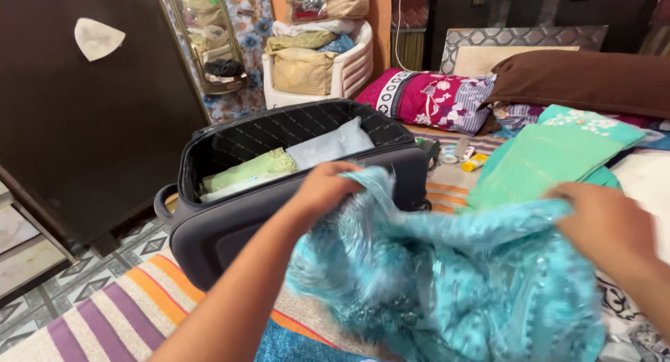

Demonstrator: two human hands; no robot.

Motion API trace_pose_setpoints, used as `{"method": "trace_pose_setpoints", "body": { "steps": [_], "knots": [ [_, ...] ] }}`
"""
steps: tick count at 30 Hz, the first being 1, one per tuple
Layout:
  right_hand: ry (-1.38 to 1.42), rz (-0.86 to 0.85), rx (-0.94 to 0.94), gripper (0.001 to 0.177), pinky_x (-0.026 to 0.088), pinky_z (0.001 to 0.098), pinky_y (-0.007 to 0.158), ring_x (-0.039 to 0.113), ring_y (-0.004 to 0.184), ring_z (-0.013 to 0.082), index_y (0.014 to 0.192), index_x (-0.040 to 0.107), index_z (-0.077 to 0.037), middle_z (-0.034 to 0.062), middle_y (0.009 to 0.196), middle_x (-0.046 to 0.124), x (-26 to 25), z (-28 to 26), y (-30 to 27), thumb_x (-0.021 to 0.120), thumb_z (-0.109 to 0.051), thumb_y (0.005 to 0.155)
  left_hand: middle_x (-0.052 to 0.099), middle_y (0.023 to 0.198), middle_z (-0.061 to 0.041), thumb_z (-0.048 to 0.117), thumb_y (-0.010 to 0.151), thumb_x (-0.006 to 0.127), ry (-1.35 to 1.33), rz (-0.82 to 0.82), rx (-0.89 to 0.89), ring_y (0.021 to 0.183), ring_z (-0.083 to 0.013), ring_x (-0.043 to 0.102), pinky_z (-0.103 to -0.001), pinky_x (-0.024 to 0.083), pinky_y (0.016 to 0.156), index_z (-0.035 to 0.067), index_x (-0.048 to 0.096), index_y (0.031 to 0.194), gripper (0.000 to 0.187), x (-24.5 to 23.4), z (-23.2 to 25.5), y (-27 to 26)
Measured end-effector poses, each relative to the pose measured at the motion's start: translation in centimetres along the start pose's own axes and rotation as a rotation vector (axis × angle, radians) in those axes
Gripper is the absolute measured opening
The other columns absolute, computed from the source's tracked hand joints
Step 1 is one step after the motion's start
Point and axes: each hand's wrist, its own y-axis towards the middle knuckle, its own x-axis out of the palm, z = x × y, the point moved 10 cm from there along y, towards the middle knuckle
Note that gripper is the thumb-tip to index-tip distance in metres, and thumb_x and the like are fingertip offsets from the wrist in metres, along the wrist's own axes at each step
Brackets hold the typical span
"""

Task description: The person folds and places several garments into an open suitcase on the floor. They handle a light green dress, a white embroidered top, and a blue sequined dress, folding each before placing them inside.

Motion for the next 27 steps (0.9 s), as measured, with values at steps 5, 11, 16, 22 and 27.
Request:
{"method": "trace_pose_setpoints", "body": {
  "steps": [5, 11, 16, 22, 27],
  "knots": [
    [0.471, 0.063, -0.862, 0.119, 0.052, 0.0486, 0.088, 0.065, 0.108, 0.0442, 0.164, 0.030, -0.007, 0.0252, 0.132, 0.063, -0.2, -20.3, -9.2, 0.076, -0.020, 0.055, 0.077, 0.079, -0.007, 0.020, 0.080, 0.074, 0.222, 0.011, 0.083, 0.070, -0.0136, 0.070, -0.027, 0.055, 0.070, 0.004, 0.081, 0.097, 0.024, 4.5, 3.1, 0.3],
    [0.340, -0.008, -0.082, 0.049, 0.056, 0.0485, 0.086, 0.072, 0.099, 0.0376, 0.126, 0.072, -0.039, 0.0132, 0.107, 0.077, 1.3, -12.9, -5.3, 0.072, -0.023, 0.080, 0.076, 0.088, -0.001, 0.009, 0.076, 0.069, -0.038, -0.265, 0.258, 0.078, -0.0079, 0.067, -0.027, 0.055, 0.075, 0.002, 0.077, 0.102, 0.029, 3.1, 8.7, -2.5],
    [0.233, 0.222, 0.040, 0.033, 0.055, 0.0519, 0.080, 0.069, 0.092, 0.0416, 0.113, 0.079, -0.027, 0.0142, 0.101, 0.076, -1.1, -3.9, -4.2, 0.069, -0.017, 0.083, 0.077, 0.096, 0.000, 0.017, 0.083, 0.076, 0.055, -0.464, 0.437, 0.089, -0.0058, 0.066, -0.026, 0.054, 0.086, 0.001, 0.077, 0.106, 0.028, 1.5, 10.2, -6.8],
    [0.514, 0.445, -0.066, 0.033, 0.053, 0.0460, 0.082, 0.070, 0.096, 0.0380, 0.119, 0.076, -0.018, 0.0184, 0.105, 0.073, -4.7, -1.4, -1.4, 0.061, -0.008, 0.092, 0.076, 0.091, -0.012, 0.037, 0.066, 0.093, 0.987, -0.269, 0.223, 0.089, -0.0266, 0.073, -0.037, 0.056, 0.083, 0.010, 0.076, 0.106, 0.051, -2.1, 6.9, -6.5],
    [0.570, 0.580, -0.169, 0.030, 0.052, 0.0433, 0.079, 0.069, 0.088, 0.0336, 0.121, 0.075, -0.010, 0.0178, 0.099, 0.073, -9.2, -2.1, 0.3, 0.063, -0.007, 0.094, 0.070, 0.110, -0.006, 0.019, 0.074, 0.080, 0.979, 0.401, 0.657, 0.099, -0.0328, 0.069, -0.045, 0.056, 0.080, 0.017, 0.074, 0.107, 0.033, -6.8, 12.8, -9.2]
  ]
}}
